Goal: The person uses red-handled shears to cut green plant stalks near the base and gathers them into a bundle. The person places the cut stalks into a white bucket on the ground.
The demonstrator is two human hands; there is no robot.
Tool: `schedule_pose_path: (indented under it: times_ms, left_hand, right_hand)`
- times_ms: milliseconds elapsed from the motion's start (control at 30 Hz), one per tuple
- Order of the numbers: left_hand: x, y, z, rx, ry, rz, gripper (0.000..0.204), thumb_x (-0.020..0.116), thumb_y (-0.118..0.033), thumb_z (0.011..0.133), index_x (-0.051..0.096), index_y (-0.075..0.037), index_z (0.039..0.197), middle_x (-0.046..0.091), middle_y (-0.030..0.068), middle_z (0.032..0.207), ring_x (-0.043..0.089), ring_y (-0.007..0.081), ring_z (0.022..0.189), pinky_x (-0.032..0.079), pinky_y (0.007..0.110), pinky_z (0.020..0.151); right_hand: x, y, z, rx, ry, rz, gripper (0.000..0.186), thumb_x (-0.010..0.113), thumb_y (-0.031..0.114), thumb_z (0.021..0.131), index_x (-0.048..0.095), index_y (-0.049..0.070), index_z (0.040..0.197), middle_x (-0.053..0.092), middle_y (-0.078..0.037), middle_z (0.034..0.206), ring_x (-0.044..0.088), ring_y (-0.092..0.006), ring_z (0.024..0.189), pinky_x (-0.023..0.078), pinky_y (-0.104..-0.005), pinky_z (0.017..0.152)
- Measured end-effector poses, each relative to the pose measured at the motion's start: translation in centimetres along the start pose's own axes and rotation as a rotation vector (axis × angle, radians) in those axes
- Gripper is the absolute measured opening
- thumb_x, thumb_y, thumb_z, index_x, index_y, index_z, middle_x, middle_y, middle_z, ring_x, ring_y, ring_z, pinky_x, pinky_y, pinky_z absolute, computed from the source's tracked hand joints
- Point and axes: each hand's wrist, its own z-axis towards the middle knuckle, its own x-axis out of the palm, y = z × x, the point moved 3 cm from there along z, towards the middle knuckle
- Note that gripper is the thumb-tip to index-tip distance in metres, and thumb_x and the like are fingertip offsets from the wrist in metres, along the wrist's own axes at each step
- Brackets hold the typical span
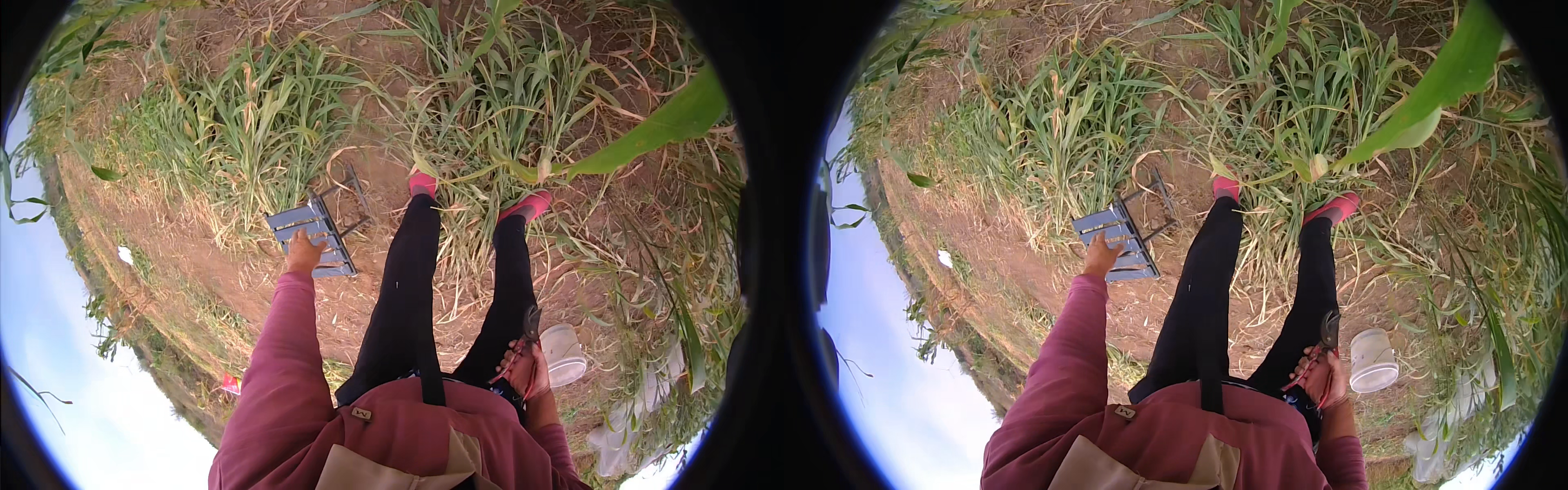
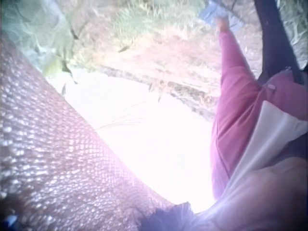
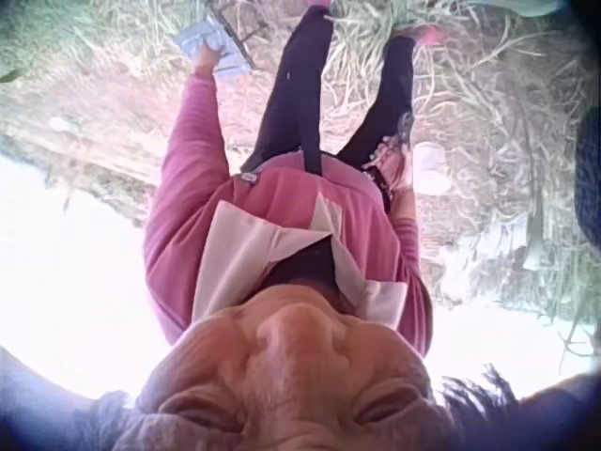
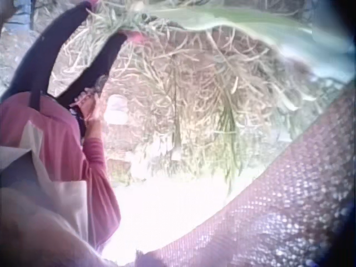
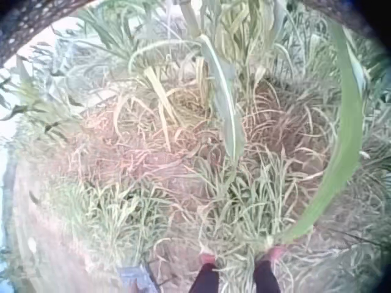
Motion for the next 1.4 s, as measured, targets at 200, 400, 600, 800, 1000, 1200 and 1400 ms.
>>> schedule_pose_path:
  times_ms: [200,400,600,800,1000,1200,1400]
  left_hand:
    - [0.9,-3.2,10.9,-0.075,0.125,0.093,0.078,0.072,-0.045,0.07,0.039,-0.012,0.133,0.037,0.007,0.141,0.032,0.0253,0.132,0.02,0.064,0.103]
    - [5.9,-0.7,11.8,0.028,0.081,-0.05,0.052,0.068,-0.042,0.074,0.052,-0.005,0.106,0.066,0.0196,0.092,0.063,0.0347,0.091,0.047,0.042,0.081]
    - [9.0,5.5,2.9,-0.084,0.113,-0.236,0.049,0.075,-0.034,0.069,0.053,-0.014,0.107,0.065,0.0163,0.096,0.063,0.0326,0.091,0.05,0.04,0.077]
    - [-0.3,11.0,-4.6,-0.158,0.133,-0.344,0.046,0.076,-0.031,0.066,0.055,-0.001,0.094,0.066,0.0184,0.087,0.064,0.0332,0.086,0.049,0.039,0.078]
    - [4.2,19.6,-6.1,-0.062,0.281,-0.315,0.05,0.077,-0.036,0.062,0.062,0.005,0.087,0.066,0.0203,0.081,0.065,0.0335,0.076,0.05,0.04,0.068]
    - [1.4,17.1,-10.4,0.034,0.432,-0.311,0.047,0.079,-0.032,0.063,0.063,0.009,0.08,0.065,0.0141,0.069,0.062,0.0204,0.062,0.047,0.037,0.059]
    - [-3.0,7.0,-17.9,0.17,0.326,-0.143,0.041,0.078,-0.031,0.066,0.062,0.004,0.081,0.065,0.0125,0.074,0.062,0.022,0.066,0.047,0.037,0.063]
  right_hand:
    - [1.5,-1.2,2.9,0.082,-0.069,-0.013,0.054,0.063,0.047,0.078,0.052,0.004,0.107,0.051,-0.007,0.082,0.053,-0.0244,0.08,0.046,-0.0483,0.083]
    - [2.4,-2.7,4.0,0.139,-0.085,-0.063,0.055,0.061,0.046,0.079,0.051,0.002,0.108,0.054,-0.011,0.086,0.054,-0.0289,0.085,0.043,-0.0518,0.087]
    - [5.6,-3.2,3.4,0.143,-0.068,-0.215,0.054,0.049,0.049,0.088,0.05,0.002,0.116,0.057,-0.009,0.093,0.056,-0.0246,0.086,0.047,-0.0432,0.085]
    - [4.2,-3.7,2.6,0.019,-0.098,-0.296,0.054,0.06,0.046,0.079,0.051,0.001,0.107,0.055,-0.013,0.087,0.055,-0.0307,0.087,0.042,-0.0544,0.089]
    - [6.2,-2.9,-0.7,-0.018,-0.111,-0.314,0.038,0.049,0.039,0.091,0.05,0.004,0.106,0.058,-0.01,0.087,0.06,-0.0265,0.084,0.049,-0.043,0.085]
    - [5.1,-3.8,-3.5,-0.163,0.101,-0.314,0.038,0.054,0.039,0.09,0.051,0.006,0.11,0.059,-0.008,0.089,0.06,-0.0211,0.084,0.049,-0.0352,0.08]
    - [-3.4,-3.3,-5.3,-0.157,-0.019,-0.4,0.037,0.058,0.041,0.087,0.054,0.007,0.102,0.061,-0.006,0.084,0.062,-0.0198,0.078,0.051,-0.0338,0.076]
